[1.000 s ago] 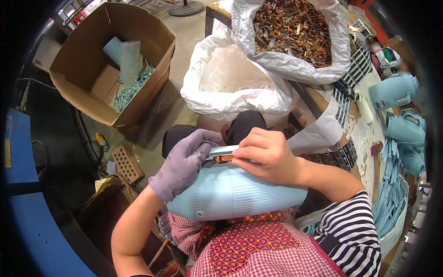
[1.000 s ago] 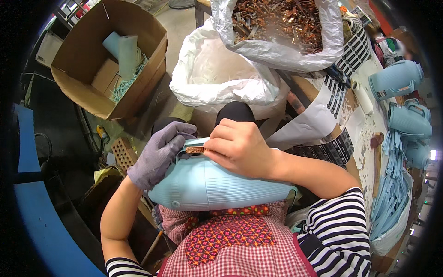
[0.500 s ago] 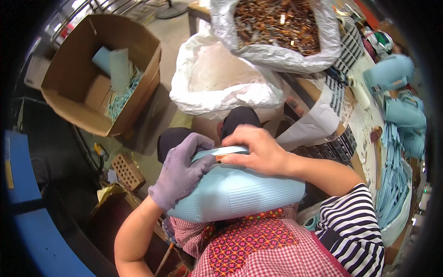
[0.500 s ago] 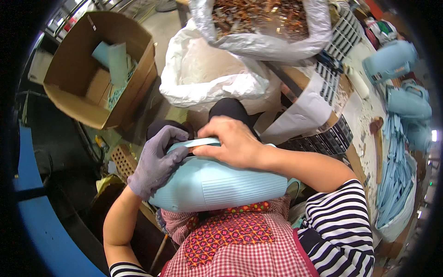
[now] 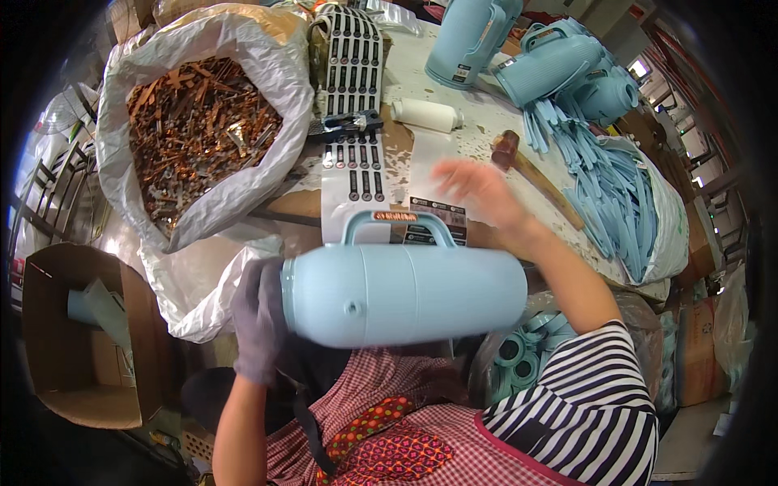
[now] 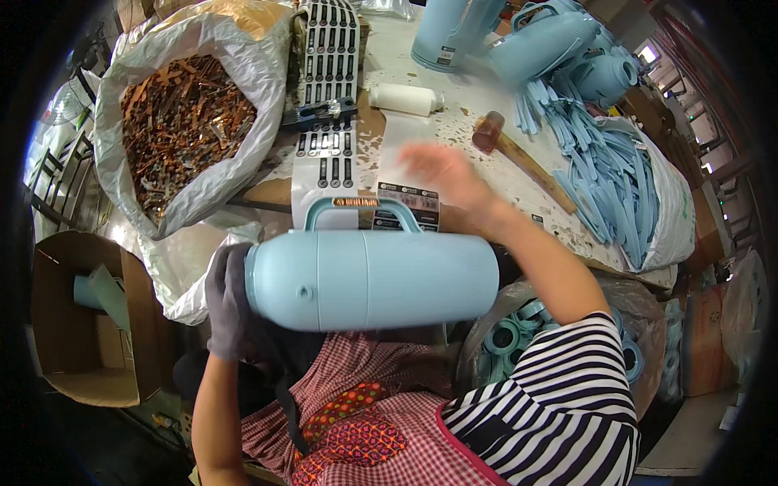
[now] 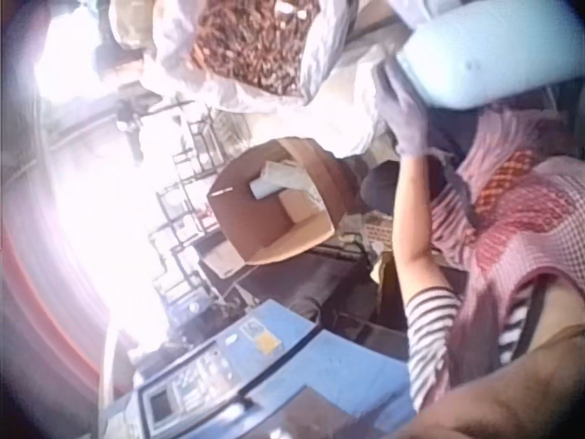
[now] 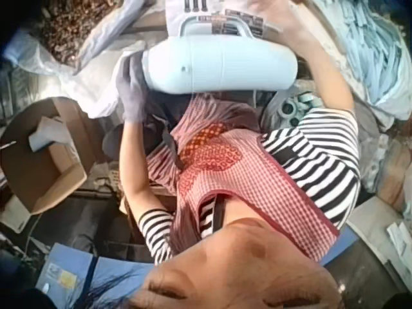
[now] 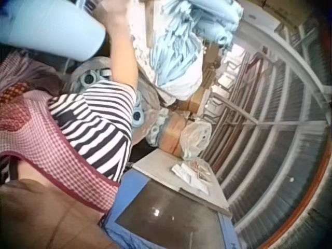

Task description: The person assembles light blue plastic pitchers by attaching handles and applying stickers. They pick up a pitcher body, attach a handle, apply a sticker to the side, and place the finished unit on a nearby table. The process is repeated for multiple units.

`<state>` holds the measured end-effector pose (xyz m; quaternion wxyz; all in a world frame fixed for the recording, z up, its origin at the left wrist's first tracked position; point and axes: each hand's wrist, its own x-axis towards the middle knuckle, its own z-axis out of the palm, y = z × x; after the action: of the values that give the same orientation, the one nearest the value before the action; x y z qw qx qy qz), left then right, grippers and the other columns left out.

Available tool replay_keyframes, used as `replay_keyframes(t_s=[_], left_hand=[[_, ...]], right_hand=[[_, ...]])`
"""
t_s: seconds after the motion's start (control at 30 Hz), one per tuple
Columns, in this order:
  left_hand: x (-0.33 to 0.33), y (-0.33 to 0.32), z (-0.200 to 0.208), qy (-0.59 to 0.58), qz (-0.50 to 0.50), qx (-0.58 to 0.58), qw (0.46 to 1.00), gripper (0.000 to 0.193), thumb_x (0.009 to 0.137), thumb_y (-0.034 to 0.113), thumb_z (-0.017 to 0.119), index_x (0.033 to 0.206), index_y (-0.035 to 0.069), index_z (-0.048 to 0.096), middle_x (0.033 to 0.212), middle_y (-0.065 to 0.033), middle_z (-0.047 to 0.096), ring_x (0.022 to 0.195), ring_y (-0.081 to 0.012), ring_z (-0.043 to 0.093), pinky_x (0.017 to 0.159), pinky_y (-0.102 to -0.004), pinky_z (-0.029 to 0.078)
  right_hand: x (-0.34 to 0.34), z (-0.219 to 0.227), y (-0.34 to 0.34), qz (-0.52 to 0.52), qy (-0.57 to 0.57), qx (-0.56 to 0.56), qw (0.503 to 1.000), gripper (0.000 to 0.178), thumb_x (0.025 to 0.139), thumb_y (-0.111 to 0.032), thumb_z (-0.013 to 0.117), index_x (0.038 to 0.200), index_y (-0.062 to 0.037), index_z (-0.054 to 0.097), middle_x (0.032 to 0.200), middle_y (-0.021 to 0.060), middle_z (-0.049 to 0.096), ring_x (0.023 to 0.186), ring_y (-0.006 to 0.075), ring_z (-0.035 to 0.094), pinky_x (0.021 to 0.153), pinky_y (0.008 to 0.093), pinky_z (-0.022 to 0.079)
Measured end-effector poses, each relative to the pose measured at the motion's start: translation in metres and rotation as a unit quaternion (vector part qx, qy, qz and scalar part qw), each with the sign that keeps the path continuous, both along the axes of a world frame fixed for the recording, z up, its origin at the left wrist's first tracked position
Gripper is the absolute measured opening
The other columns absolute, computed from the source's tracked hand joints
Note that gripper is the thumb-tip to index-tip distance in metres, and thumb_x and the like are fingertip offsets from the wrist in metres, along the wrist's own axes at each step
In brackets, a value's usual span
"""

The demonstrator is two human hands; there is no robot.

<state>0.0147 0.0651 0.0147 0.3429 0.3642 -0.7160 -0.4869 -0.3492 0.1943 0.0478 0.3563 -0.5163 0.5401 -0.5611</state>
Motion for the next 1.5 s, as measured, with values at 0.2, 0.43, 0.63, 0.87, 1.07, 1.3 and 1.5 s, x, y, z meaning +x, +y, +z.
replay_keyframes(t_s=[0.2, 0.43, 0.63, 0.87, 1.07, 1.3, 1.5], left_hand=[[-0.027, -0.03, -0.018, -0.048, -0.025, 0.047, 0.997, 0.027, 0.1, 0.018, 0.049, 0.103, -0.003, 0.065, 0.1, -0.0157, 0.065, 0.092, -0.0282, 0.062, 0.086, -0.0354, 0.048], [-0.02, -0.042, -0.028, -0.084, -0.029, 0.012, 0.996, 0.03, 0.103, 0.019, 0.046, 0.102, -0.003, 0.065, 0.097, -0.0123, 0.064, 0.089, -0.0215, 0.06, 0.084, -0.0325, 0.047], [-0.025, -0.039, -0.016, -0.084, -0.027, 0.046, 0.995, 0.03, 0.104, 0.019, 0.045, 0.101, -0.004, 0.064, 0.097, -0.0126, 0.064, 0.088, -0.0216, 0.059, 0.084, -0.0328, 0.047], [-0.026, -0.04, -0.015, -0.093, -0.028, 0.042, 0.994, 0.029, 0.102, 0.019, 0.046, 0.101, -0.004, 0.064, 0.097, -0.0135, 0.064, 0.087, -0.0232, 0.059, 0.083, -0.0343, 0.047], [-0.026, -0.041, -0.013, -0.097, -0.031, 0.048, 0.994, 0.027, 0.1, 0.016, 0.047, 0.101, -0.004, 0.065, 0.097, -0.0148, 0.064, 0.087, -0.0254, 0.06, 0.083, -0.0346, 0.048], [-0.024, -0.038, -0.014, -0.09, -0.034, 0.057, 0.994, 0.028, 0.101, 0.017, 0.047, 0.101, -0.004, 0.065, 0.096, -0.0133, 0.063, 0.087, -0.0226, 0.06, 0.083, -0.0328, 0.047], [-0.026, -0.041, -0.017, -0.08, -0.036, 0.084, 0.993, 0.027, 0.101, 0.023, 0.054, 0.104, 0.0, 0.067, 0.097, -0.0174, 0.067, 0.089, -0.0298, 0.062, 0.086, -0.0375, 0.048]], right_hand=[[-0.167, -0.011, 0.032, -0.318, 0.596, 0.271, 0.685, 0.068, 0.08, -0.017, 0.079, 0.143, -0.0104, 0.054, 0.122, 0.0175, 0.069, 0.112, 0.0316, 0.066, 0.094, 0.0416, 0.052], [-0.03, 0.045, -0.01, -0.052, 0.186, 0.121, 0.974, 0.068, 0.076, 0.0, 0.076, 0.14, -0.0095, 0.055, 0.125, 0.0048, 0.064, 0.1, 0.017, 0.063, 0.092, 0.0323, 0.053], [0.022, 0.025, -0.031, 0.072, 0.227, 0.12, 0.964, 0.051, 0.069, 0.007, 0.073, 0.119, -0.0035, 0.067, 0.101, 0.0048, 0.075, 0.093, 0.0106, 0.068, 0.084, 0.0288, 0.055], [0.035, 0.035, -0.053, 0.043, 0.131, 0.053, 0.989, 0.034, 0.07, 0.0, 0.076, 0.104, -0.0026, 0.072, 0.094, 0.0066, 0.076, 0.087, 0.0145, 0.071, 0.079, 0.0324, 0.057], [0.036, 0.044, -0.07, 0.102, 0.165, 0.202, 0.96, 0.034, 0.071, -0.003, 0.076, 0.105, -0.0037, 0.073, 0.098, 0.0079, 0.077, 0.093, 0.019, 0.073, 0.089, 0.0358, 0.058], [0.021, 0.038, -0.042, 0.091, 0.201, 0.205, 0.953, 0.038, 0.068, 0.0, 0.075, 0.106, -0.0038, 0.073, 0.102, 0.0103, 0.077, 0.097, 0.0192, 0.073, 0.091, 0.0351, 0.056], [0.042, 0.024, -0.071, 0.082, 0.324, 0.187, 0.924, 0.04, 0.068, -0.004, 0.076, 0.108, -0.0029, 0.071, 0.094, 0.0093, 0.077, 0.087, 0.018, 0.072, 0.081, 0.0355, 0.058]])
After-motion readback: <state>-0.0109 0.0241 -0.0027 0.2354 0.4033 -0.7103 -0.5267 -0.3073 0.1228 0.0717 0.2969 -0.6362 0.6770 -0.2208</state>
